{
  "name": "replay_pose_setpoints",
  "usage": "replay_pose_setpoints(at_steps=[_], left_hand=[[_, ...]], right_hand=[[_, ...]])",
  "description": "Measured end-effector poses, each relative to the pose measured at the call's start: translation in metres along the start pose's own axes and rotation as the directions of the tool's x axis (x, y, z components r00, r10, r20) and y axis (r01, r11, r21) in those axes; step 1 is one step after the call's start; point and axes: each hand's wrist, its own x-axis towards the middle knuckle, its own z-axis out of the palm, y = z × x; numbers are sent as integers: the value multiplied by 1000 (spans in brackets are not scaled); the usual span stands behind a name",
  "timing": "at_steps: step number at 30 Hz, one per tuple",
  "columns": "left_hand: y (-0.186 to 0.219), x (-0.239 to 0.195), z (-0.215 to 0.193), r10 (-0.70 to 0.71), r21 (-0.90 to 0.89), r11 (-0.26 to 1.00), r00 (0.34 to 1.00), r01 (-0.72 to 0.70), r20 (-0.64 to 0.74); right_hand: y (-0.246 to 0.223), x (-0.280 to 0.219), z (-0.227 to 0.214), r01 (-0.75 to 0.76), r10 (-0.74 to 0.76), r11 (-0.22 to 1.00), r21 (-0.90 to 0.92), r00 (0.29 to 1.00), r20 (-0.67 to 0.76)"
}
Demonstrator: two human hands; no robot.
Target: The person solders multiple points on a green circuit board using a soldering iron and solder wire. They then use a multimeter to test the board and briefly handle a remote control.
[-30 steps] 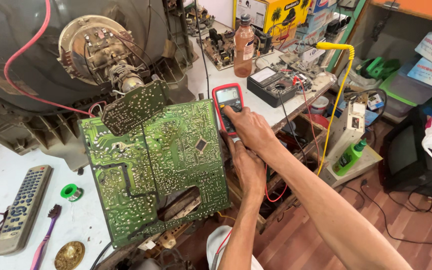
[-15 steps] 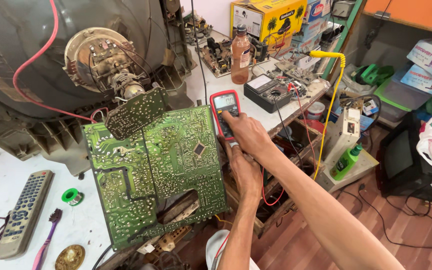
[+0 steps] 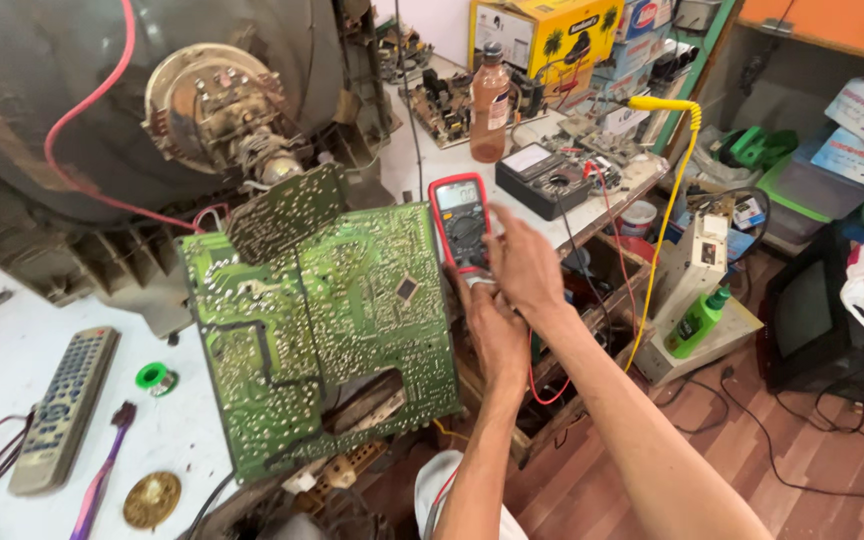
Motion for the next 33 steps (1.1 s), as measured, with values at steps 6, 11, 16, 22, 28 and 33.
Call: replay_pose_setpoints(at_steps=[6,11,16,22,28,33], left_hand=[[30,-50,-17,316,-193,929,948,-315,-30],[73,-87,-36,181,-483,870,975,-97,129],[114,-118,-49,208,-749,655,930,99,304],[108,-154,-98,465,-437,825,869,-357,169],[43,-217,-157,335,-245,938,822,-246,460],[19,-237,-189,149,-99,989,820,-112,553]], right_hand=[[-29,-46,-54,-80,59,997,-21,866,-496],[-71,-197,-59,-222,376,915,338,773,-511],[-97,-310,-25,-634,625,691,346,765,155],[-86,-294,-64,-469,556,509,722,819,139],[-98,-244,-133,-9,530,-102,995,846,62],[-136,-230,-162,70,553,-337,939,822,137]])
